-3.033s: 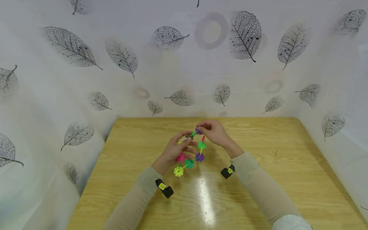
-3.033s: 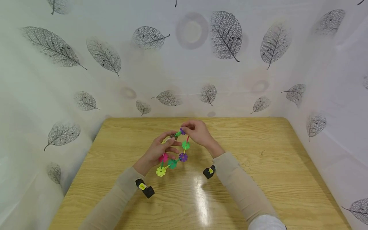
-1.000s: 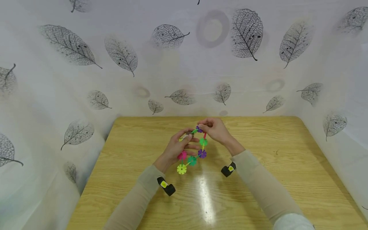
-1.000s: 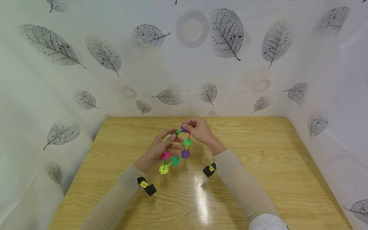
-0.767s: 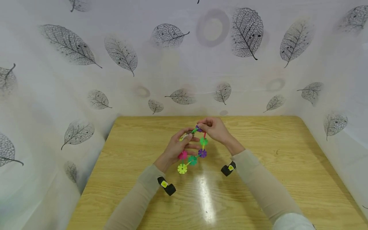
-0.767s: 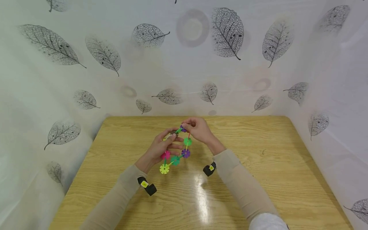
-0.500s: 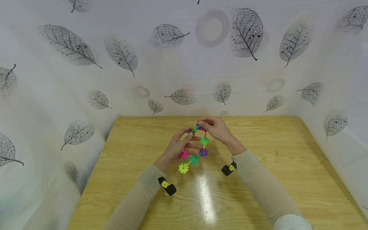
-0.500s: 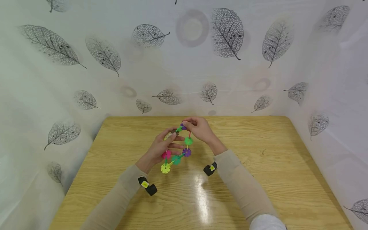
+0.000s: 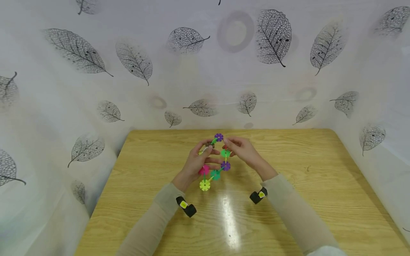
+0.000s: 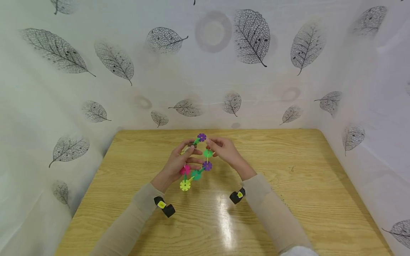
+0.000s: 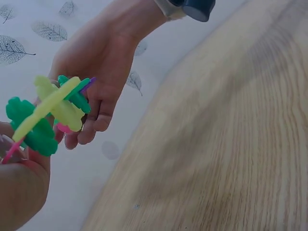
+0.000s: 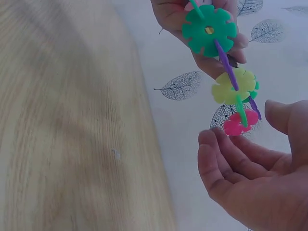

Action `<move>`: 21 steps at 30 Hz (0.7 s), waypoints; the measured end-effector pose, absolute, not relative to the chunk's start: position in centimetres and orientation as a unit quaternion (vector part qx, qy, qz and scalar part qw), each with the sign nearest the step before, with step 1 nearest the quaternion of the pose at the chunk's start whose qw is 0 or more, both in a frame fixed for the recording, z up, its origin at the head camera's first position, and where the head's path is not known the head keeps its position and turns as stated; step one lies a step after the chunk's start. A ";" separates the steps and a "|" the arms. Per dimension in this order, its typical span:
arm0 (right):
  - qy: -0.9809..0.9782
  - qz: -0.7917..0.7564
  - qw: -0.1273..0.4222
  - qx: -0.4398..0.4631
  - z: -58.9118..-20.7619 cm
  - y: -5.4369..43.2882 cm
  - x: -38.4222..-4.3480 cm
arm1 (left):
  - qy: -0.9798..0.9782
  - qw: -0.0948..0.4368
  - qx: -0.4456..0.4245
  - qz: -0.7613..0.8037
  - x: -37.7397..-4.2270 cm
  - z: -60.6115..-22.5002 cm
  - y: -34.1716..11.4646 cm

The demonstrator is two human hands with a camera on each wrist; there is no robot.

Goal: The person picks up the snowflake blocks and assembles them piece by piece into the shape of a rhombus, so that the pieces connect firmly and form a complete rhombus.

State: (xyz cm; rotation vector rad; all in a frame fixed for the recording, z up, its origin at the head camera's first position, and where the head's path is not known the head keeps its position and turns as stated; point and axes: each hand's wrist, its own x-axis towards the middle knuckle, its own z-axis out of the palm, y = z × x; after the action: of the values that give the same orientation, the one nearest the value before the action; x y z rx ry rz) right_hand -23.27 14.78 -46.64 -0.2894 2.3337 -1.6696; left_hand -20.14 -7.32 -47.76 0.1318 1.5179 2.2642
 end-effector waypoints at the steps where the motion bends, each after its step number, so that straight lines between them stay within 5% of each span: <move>1: 0.799 -0.577 0.134 -0.102 -46.7 14.8 -23.2 | 0.546 0.202 0.048 0.812 -20.2 -47.8 -7.3; 21: 0.763 -0.620 0.132 -0.128 -46.3 14.3 -22.3 | 0.575 0.153 0.085 0.799 -19.7 -47.5 -6.9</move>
State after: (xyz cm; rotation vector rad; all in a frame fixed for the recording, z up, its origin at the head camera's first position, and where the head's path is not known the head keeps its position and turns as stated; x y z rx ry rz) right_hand -22.27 14.28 -46.28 -0.3719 2.2136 -1.7984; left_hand -19.71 -6.89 -47.53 0.2433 1.6498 2.2919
